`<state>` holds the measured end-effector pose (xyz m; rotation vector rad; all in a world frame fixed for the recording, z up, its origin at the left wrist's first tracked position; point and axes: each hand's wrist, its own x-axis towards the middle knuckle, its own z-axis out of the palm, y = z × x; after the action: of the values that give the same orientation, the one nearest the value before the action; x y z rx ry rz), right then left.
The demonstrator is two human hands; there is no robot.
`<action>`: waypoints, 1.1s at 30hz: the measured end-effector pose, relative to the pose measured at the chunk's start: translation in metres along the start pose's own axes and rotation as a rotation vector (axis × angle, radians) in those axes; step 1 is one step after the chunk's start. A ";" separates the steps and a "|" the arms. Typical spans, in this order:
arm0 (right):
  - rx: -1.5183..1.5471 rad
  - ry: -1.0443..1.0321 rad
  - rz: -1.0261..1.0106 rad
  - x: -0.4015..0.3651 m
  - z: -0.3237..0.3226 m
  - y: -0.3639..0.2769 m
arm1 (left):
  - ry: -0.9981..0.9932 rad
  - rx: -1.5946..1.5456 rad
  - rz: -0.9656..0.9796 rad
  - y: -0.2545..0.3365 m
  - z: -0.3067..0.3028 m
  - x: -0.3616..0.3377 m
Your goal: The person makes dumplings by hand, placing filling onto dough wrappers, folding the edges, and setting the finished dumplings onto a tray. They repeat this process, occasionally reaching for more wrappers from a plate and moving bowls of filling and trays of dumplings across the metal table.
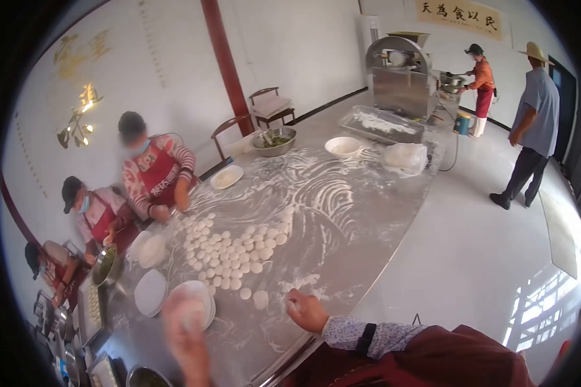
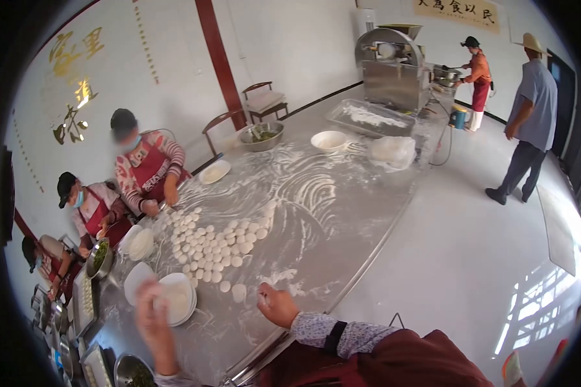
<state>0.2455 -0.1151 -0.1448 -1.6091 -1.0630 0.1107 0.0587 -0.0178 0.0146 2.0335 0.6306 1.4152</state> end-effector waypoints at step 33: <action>0.072 -0.042 0.082 -0.001 0.016 -0.015 | -0.634 0.180 -0.283 -0.145 0.059 -0.045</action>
<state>0.2268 -0.1047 -0.1389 -1.5913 -1.0136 0.2365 0.0921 0.0456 -0.1314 2.2543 0.7356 0.5162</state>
